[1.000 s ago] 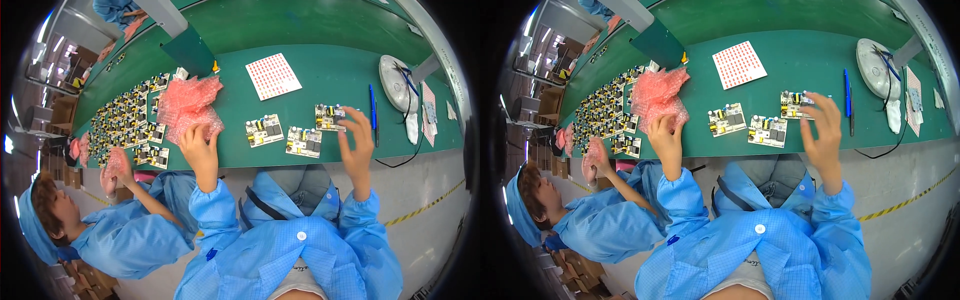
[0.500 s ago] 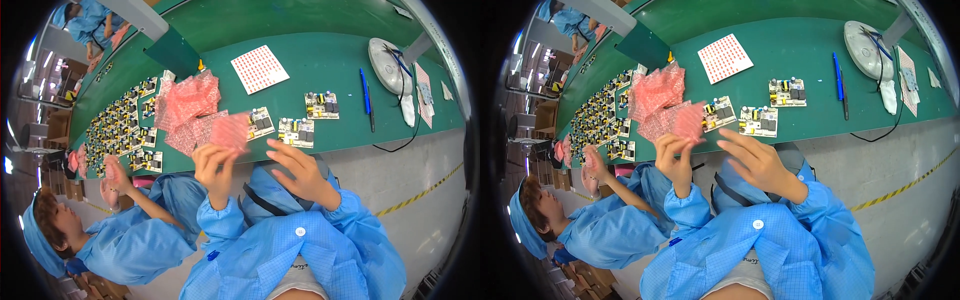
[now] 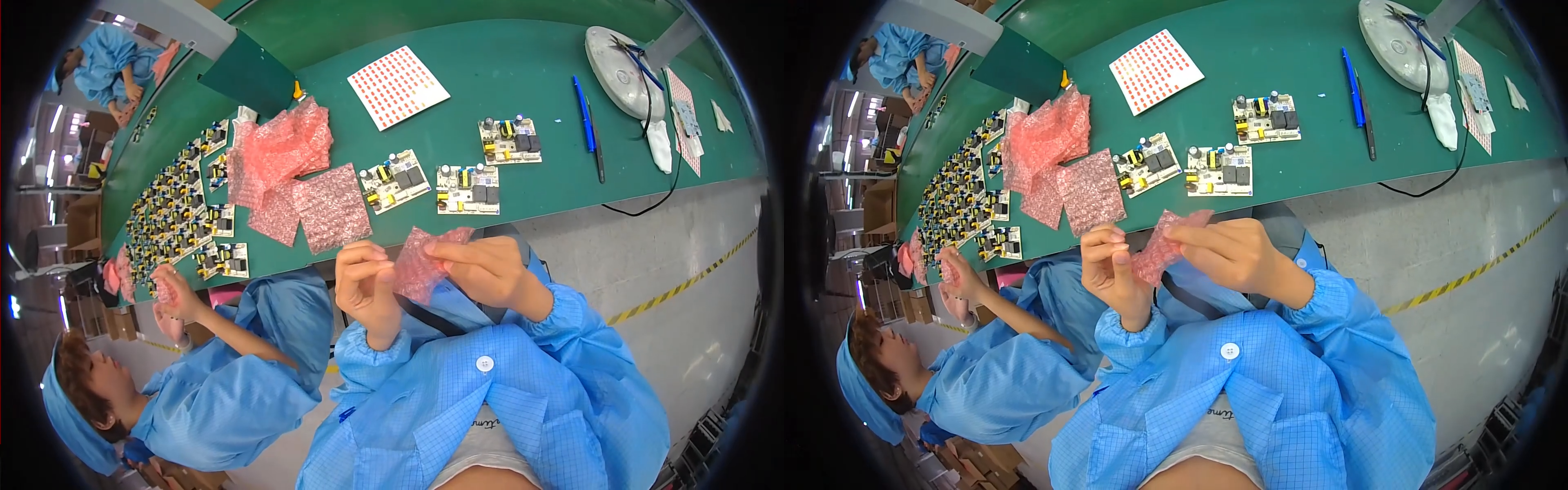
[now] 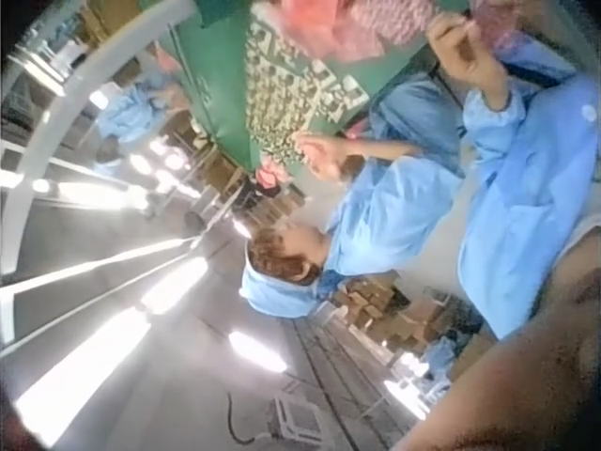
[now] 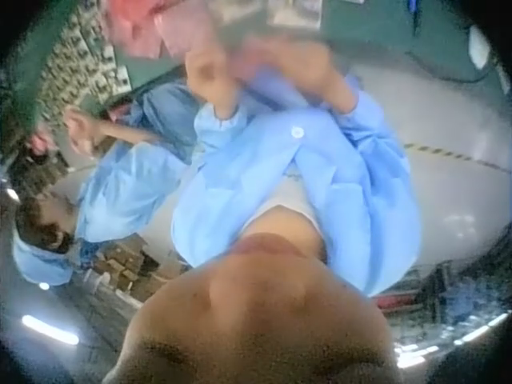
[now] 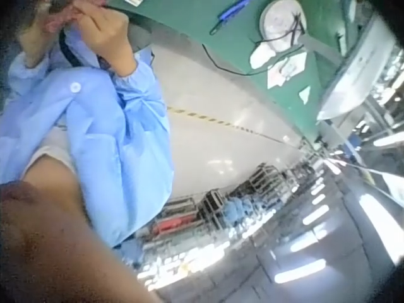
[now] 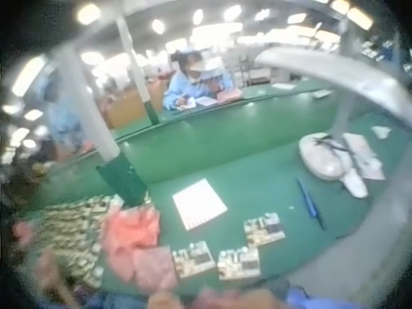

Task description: The person inspects circuit boards and places them into bubble wrap protective sleeves by hand.

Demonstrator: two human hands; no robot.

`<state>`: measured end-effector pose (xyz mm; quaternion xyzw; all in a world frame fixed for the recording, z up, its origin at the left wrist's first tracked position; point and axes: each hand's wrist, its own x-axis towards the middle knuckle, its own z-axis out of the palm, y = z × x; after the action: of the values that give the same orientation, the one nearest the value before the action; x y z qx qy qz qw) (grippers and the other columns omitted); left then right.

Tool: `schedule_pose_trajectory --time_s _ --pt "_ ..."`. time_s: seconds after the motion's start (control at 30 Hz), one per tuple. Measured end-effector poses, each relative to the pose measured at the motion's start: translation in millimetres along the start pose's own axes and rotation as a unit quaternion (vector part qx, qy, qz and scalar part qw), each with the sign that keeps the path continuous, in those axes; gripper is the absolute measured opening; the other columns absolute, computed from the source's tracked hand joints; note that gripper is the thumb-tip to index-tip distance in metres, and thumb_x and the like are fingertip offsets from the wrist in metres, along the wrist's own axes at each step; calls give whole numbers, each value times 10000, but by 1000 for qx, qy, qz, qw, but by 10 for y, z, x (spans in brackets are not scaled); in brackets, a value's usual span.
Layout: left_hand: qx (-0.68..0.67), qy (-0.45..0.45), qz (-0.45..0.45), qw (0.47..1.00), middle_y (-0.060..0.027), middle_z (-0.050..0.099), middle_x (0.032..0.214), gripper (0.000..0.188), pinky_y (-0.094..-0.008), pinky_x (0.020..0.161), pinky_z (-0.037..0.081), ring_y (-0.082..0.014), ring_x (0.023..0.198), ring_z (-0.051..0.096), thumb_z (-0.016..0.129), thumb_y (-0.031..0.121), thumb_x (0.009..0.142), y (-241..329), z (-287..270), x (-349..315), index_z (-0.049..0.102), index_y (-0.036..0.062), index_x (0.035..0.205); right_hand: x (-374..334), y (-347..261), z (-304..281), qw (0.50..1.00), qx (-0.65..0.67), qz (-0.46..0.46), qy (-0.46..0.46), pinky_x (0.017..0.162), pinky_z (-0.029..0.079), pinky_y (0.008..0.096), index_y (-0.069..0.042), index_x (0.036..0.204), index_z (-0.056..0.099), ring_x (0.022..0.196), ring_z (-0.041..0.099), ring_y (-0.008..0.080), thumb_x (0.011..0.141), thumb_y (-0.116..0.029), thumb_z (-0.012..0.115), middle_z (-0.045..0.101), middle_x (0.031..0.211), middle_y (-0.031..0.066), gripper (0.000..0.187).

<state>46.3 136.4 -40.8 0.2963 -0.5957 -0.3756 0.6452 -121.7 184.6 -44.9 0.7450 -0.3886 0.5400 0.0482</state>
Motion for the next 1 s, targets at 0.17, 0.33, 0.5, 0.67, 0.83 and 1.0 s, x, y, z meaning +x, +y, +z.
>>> schedule_pose_trajectory --time_s 0.17,0.33,0.5,0.67,0.83,1.0 --pt "32 -206 -35 978 -108 618 906 313 -305 697 471 -223 828 585 780 245 737 96 -55 147 651 15 905 34 -39 -106 1000 1 13 2 453 481 260 -18 798 679 556 619 183 615 -23 718 664 828 91 187" --pt "21 -370 -120 921 -126 643 1028 567 -299 684 483 -220 909 616 839 375 638 162 -35 167 663 15 1040 70 -93 -200 999 7 27 15 441 441 246 -40 804 690 554 611 173 602 -39 712 666 822 82 203" --pt "15 -372 -93 923 -123 652 1018 506 -285 681 484 -213 891 623 831 280 647 197 -16 225 666 4 1037 15 -88 -228 998 -25 50 5 439 415 242 -54 810 697 531 587 158 621 -59 719 675 818 82 190" --pt "-20 -326 -280 903 -110 645 863 287 -238 666 449 -138 768 593 775 140 732 185 -105 81 665 -42 926 37 -101 -263 996 -74 53 23 433 391 241 -52 800 693 498 548 148 642 -54 718 681 810 81 160" --pt "-62 -245 -306 918 -82 629 769 81 -230 614 429 -99 702 565 646 -60 705 119 -107 -1 590 -26 751 44 -108 -308 996 -64 53 12 432 377 243 -50 793 680 496 545 146 630 -37 721 685 811 83 168" --pt "-94 -245 -358 896 -29 561 711 232 -209 571 384 -68 639 500 712 143 823 163 -65 26 507 50 770 32 -116 -295 996 -35 70 -45 462 420 255 -35 786 661 545 597 173 650 -13 730 693 813 96 154"
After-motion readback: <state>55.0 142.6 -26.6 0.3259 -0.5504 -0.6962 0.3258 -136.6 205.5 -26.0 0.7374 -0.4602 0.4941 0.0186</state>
